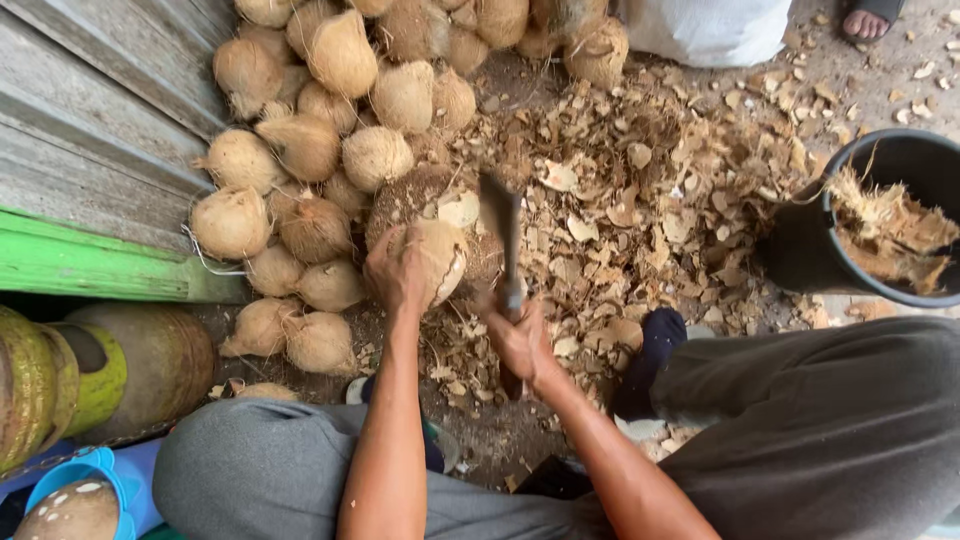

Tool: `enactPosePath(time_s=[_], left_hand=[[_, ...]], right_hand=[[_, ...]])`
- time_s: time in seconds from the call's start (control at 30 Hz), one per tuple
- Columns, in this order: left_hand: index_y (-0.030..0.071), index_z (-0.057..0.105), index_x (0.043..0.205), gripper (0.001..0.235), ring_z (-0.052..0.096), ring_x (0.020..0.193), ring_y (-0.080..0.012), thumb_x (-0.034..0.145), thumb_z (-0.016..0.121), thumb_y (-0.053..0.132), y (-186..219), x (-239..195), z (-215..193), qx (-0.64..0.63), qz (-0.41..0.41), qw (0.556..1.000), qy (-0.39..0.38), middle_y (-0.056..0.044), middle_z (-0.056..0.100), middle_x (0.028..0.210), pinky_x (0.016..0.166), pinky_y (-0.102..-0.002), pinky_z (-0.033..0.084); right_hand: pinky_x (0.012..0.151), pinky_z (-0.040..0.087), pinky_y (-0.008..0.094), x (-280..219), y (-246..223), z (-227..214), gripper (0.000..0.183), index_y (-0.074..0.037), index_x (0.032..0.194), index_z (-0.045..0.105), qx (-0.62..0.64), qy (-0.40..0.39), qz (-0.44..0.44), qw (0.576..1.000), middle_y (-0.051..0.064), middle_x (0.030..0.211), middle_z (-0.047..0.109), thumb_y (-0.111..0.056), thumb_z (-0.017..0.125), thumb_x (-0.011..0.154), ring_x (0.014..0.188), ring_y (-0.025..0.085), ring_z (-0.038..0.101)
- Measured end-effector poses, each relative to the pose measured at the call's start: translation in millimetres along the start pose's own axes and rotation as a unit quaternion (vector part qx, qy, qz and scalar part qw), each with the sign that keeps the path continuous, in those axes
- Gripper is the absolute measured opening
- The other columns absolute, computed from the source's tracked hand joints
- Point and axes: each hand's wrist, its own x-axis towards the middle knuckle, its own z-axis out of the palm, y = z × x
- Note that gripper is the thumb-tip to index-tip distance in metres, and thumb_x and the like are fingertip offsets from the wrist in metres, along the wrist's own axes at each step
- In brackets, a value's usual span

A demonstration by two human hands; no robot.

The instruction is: The person sits on the ground and uses a curved blade to peel the husk off a coconut. They rotate the coconut repeatedly, scraping away the fibrous outer layer until the hard shell is exposed. The peeled coconut is then placed into a blue basket, and the process is repeated with another coconut.

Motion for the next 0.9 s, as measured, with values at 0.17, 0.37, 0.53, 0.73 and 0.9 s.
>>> enactPosePath(time_s=[0.17, 0.37, 0.53, 0.73, 0.9], left_hand=[[0.01, 0.075, 0.114, 0.042, 0.069, 0.089, -0.0223, 0.099, 0.069, 0.049, 5.9, 8.1, 6.1, -0.008, 0.163, 0.983, 0.081, -0.015, 0.074, 0.106, 0.078, -0.044, 0.048], [0.021, 0.069, 0.123, 0.043, 0.07, 0.085, -0.0254, 0.096, 0.062, 0.054, 4.2, 2.6, 6.1, 0.023, -0.069, 0.997, -0.033, -0.016, 0.078, 0.105, 0.084, -0.045, 0.056], [0.02, 0.072, 0.115, 0.043, 0.057, 0.117, -0.0253, 0.085, 0.075, 0.051, 10.3, -1.8, 17.9, 0.151, 0.127, 0.977, 0.077, -0.004, 0.068, 0.128, 0.099, -0.05, 0.044], [0.02, 0.07, 0.119, 0.049, 0.051, 0.123, -0.0297, 0.084, 0.073, 0.054, 10.0, -2.8, 22.3, 0.19, 0.14, 0.97, 0.058, -0.007, 0.063, 0.134, 0.095, -0.051, 0.043], [0.016, 0.066, 0.123, 0.057, 0.061, 0.119, -0.0278, 0.091, 0.067, 0.064, -16.8, 9.5, 7.1, 0.113, 0.075, 0.991, 0.003, -0.01, 0.071, 0.123, 0.118, -0.056, 0.036]], right_hand=[[0.034, 0.035, 0.028, 9.6, -5.7, -1.1, 0.037, -0.015, 0.073, 0.053, -0.047, -0.026, 0.029, 0.998, -0.003, 0.055, 0.048, -0.04, 0.063, 0.099, 0.039, 0.009, 0.04], [0.035, 0.035, 0.029, 7.2, 8.1, 5.4, 0.044, -0.016, 0.064, 0.047, -0.008, 0.039, -0.029, 0.999, -0.004, 0.053, 0.047, -0.037, 0.065, 0.098, 0.039, 0.009, 0.039], [0.035, 0.033, 0.03, 12.3, 4.8, 5.6, 0.038, -0.019, 0.066, 0.057, -0.106, 0.029, 0.055, 0.992, -0.002, 0.052, 0.045, -0.038, 0.065, 0.098, 0.038, 0.009, 0.036], [0.032, 0.046, 0.031, 10.2, 10.5, 9.4, 0.037, -0.012, 0.075, 0.056, 0.023, 0.092, 0.006, 0.996, -0.001, 0.052, 0.055, -0.042, 0.065, 0.094, 0.035, 0.01, 0.046], [0.039, 0.046, 0.034, 1.6, 38.1, 10.5, 0.037, -0.008, 0.093, 0.062, -0.05, 0.03, 0.149, 0.987, 0.005, 0.06, 0.055, -0.044, 0.066, 0.09, 0.042, 0.015, 0.049]])
